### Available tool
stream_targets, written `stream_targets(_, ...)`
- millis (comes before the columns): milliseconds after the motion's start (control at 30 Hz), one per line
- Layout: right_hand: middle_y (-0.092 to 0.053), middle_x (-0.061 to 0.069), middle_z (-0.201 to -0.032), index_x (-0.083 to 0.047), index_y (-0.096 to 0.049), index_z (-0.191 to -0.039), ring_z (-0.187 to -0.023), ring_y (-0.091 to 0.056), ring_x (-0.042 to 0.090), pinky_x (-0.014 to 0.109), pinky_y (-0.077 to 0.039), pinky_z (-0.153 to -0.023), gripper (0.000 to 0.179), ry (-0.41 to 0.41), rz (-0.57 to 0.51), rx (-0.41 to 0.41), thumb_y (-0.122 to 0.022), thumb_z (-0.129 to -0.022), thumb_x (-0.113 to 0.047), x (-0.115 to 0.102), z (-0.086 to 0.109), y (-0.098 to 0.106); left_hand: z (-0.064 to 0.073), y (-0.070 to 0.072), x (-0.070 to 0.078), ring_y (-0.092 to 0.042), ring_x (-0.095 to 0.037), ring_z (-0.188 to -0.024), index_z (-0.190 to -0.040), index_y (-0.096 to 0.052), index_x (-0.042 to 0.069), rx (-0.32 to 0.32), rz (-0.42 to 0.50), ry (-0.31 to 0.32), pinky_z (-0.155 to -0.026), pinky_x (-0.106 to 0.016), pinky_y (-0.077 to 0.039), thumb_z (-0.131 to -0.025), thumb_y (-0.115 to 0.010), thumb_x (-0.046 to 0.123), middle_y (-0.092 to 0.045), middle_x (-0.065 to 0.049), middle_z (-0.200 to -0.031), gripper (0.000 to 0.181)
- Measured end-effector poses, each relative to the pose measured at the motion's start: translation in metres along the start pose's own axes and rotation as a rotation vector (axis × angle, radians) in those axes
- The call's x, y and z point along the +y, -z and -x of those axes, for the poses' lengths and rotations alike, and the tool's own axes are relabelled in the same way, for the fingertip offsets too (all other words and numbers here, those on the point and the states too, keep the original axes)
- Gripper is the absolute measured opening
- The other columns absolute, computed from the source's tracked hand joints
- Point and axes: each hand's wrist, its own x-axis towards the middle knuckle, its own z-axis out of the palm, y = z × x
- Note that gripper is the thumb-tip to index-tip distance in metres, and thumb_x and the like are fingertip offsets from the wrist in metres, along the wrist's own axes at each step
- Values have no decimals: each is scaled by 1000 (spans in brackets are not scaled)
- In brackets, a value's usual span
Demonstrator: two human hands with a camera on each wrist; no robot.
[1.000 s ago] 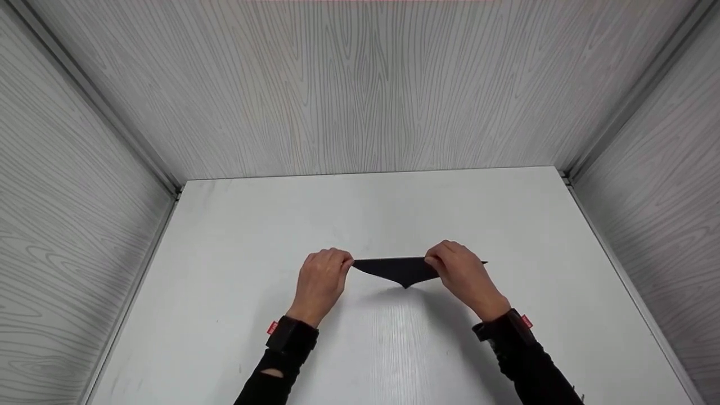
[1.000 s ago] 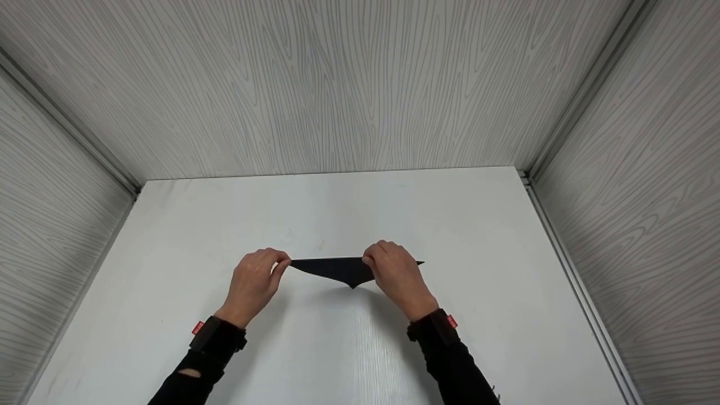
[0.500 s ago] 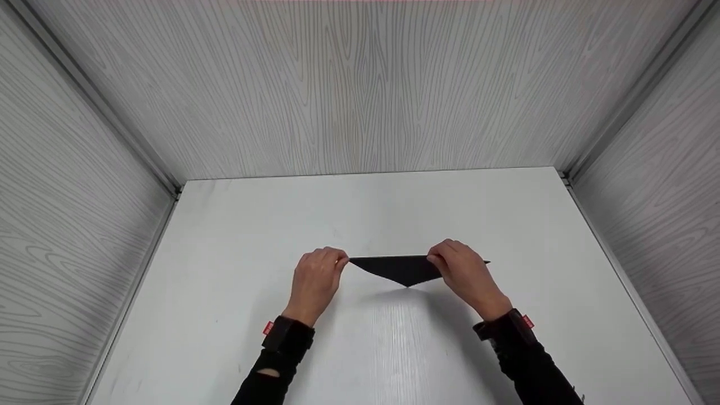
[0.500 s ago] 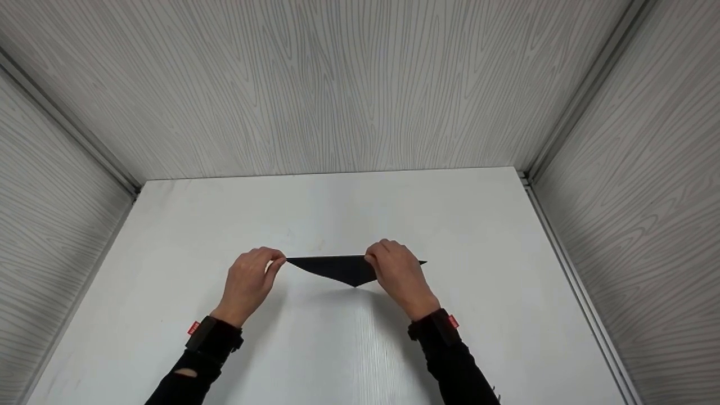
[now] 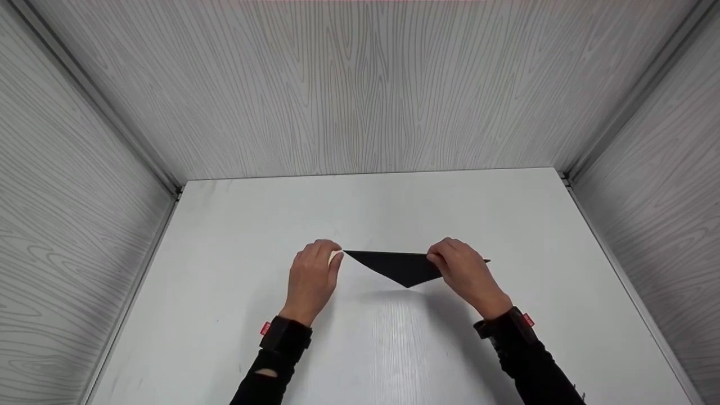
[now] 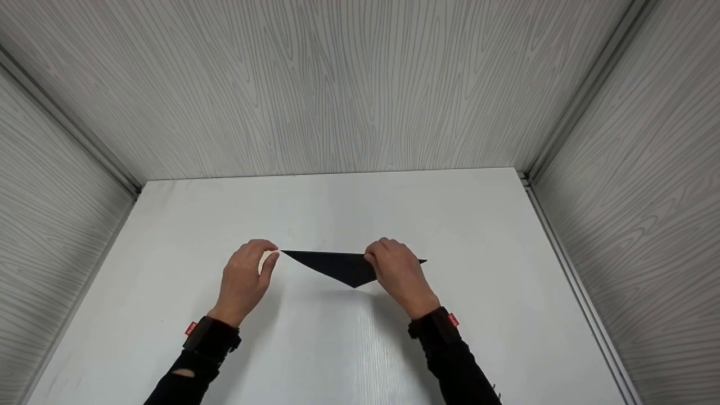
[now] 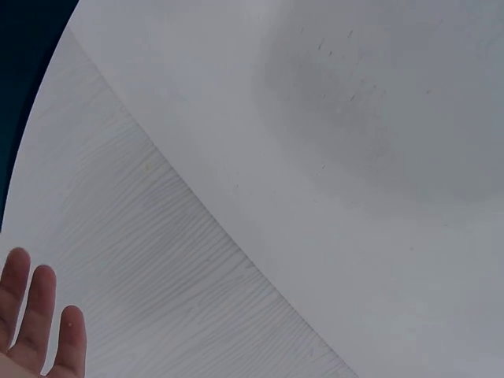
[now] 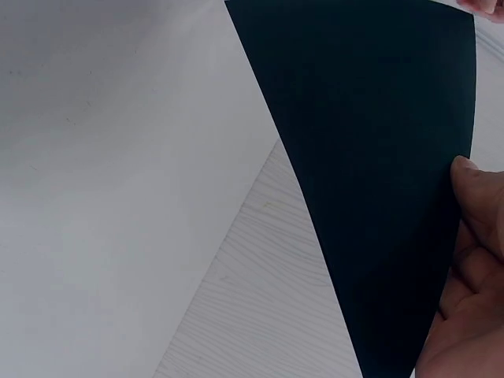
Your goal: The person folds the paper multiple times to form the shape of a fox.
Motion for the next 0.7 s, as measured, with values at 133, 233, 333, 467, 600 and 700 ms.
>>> stream_targets(133,-71,3,-91,-8,-70,-99,-84,-67,19,35,-56,-74,4,10,-2,-7,-74,-97,-9,-3,-1,-2,0,-4,6,-69,-25,-115,-127,-66,7,-38,-5,-39,-95,-42,-59,-102,-70,30,-71,-9,-122,34)
stream_targets(233,-71,2,-91,-9,-70,-99,-84,-67,19,34,-56,-74,7,14,-9,-15,-76,-95,-6,-6,-2,-4,0,-7,9,-70,-24,-115,-123,-69,11,-80,7,-59,-96,-42,-57,-101,-71,30,-73,-5,-118,29)
stream_targets(333,-71,2,-91,-10,-71,-99,-84,-66,19,34,-56,-75,9,-5,-24,-26,-77,-94,-6,-8,-2,-4,0,-8,12,-72,-21,-107,-110,-73,13,-102,36,-51,-94,-41,-57,-101,-71,24,-77,-1,-106,14)
stream_targets(467,-72,1,-91,-11,-72,-99,-85,-68,18,35,-56,-77,8,-44,-38,-46,-78,-94,-8,-7,-2,-1,1,-8,13,-74,-18,-96,-100,-74,13,-122,73,-26,-92,-40,-58,-99,-73,20,-79,0,-97,7)
stream_targets(600,-73,1,-91,-13,-74,-98,-85,-69,19,37,-57,-77,9,-52,-31,-41,-79,-93,-10,-1,0,2,2,-7,12,-75,-19,-94,-100,-75,14,-137,105,11,-90,-41,-59,-99,-73,19,-80,0,-97,6)
stream_targets(700,-74,2,-91,-13,-74,-99,-85,-69,19,38,-57,-77,8,-59,-20,-31,-79,-93,-10,4,1,5,1,-5,9,-75,-20,-95,-101,-76,14,-144,140,53,-89,-42,-59,-99,-72,18,-81,-1,-99,6)
